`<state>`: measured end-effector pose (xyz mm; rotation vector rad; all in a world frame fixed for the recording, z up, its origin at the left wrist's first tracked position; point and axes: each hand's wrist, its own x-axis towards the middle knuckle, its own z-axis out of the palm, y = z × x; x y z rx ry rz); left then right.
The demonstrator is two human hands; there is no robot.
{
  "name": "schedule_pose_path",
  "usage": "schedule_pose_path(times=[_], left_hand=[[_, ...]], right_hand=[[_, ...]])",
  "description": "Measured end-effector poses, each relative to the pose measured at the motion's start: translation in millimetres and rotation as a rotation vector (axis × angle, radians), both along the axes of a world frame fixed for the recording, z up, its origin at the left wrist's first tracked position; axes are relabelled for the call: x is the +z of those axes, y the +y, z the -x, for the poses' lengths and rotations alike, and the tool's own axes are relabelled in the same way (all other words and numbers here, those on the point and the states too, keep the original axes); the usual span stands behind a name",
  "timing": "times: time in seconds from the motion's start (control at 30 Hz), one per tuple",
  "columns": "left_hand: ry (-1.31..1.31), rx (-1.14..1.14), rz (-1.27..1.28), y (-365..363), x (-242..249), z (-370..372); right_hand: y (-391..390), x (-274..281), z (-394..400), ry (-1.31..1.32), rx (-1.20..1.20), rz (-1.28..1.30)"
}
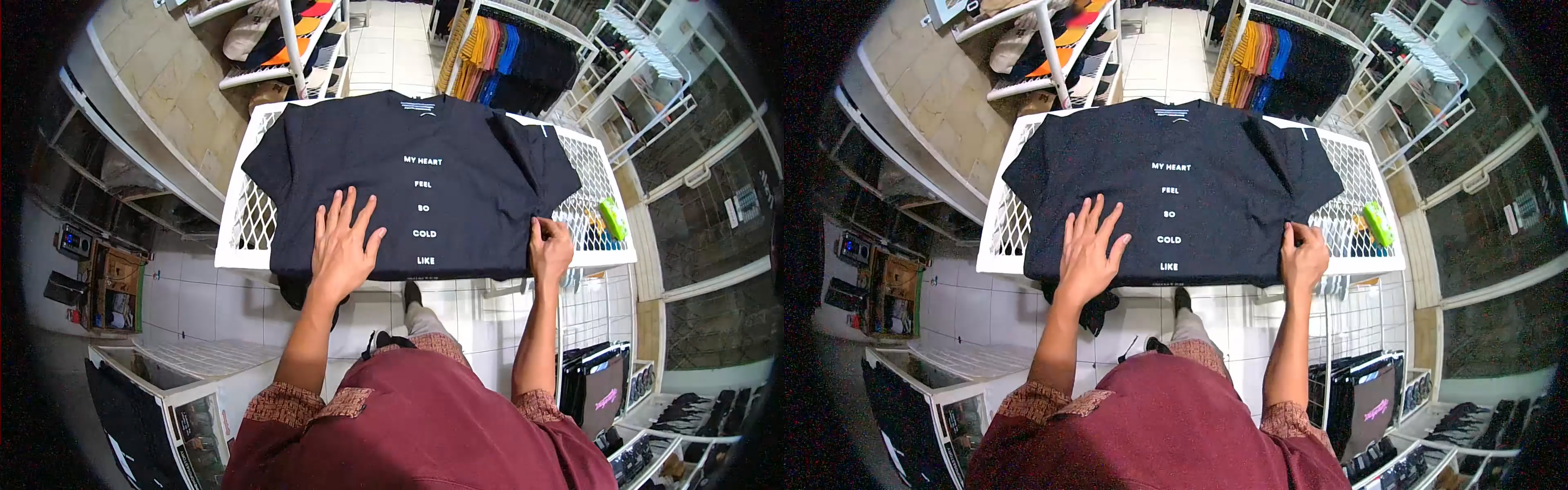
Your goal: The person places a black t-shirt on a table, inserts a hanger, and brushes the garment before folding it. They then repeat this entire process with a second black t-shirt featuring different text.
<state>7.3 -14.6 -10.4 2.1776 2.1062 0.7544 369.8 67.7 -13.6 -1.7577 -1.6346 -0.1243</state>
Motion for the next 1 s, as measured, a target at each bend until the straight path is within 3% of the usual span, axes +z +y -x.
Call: schedule_pose_path(times=[0.2,0.27,0.33,0.4,0.53,0.7,0.8,1.0], left_hand=[[0.004,-0.005,0.074,-3,12,-1],[-0.03,-0.028,0.13,0,18,0],[0.005,-0.02,0.08,5,24,-1],[-0.089,0.005,0.077,15,32,-1],[-0.117,0.061,0.01,41,27,-2],[-0.116,0.071,-0.005,48,21,-6],[-0.125,0.06,0.002,46,17,-5],[-0.091,0.047,0.0,49,22,-5]], right_hand=[[8,15,-5,-0.26,0.192,0.217],[13,54,18,-0.271,0.155,0.309],[37,78,44,-0.253,0.174,0.215],[74,94,79,-0.053,0.403,0.062],[180,57,135,-0.083,0.707,0.205],[233,43,187,-0.23,0.59,0.401],[254,34,191,-0.18,0.626,0.524],[267,43,205,-0.357,0.645,0.465]])
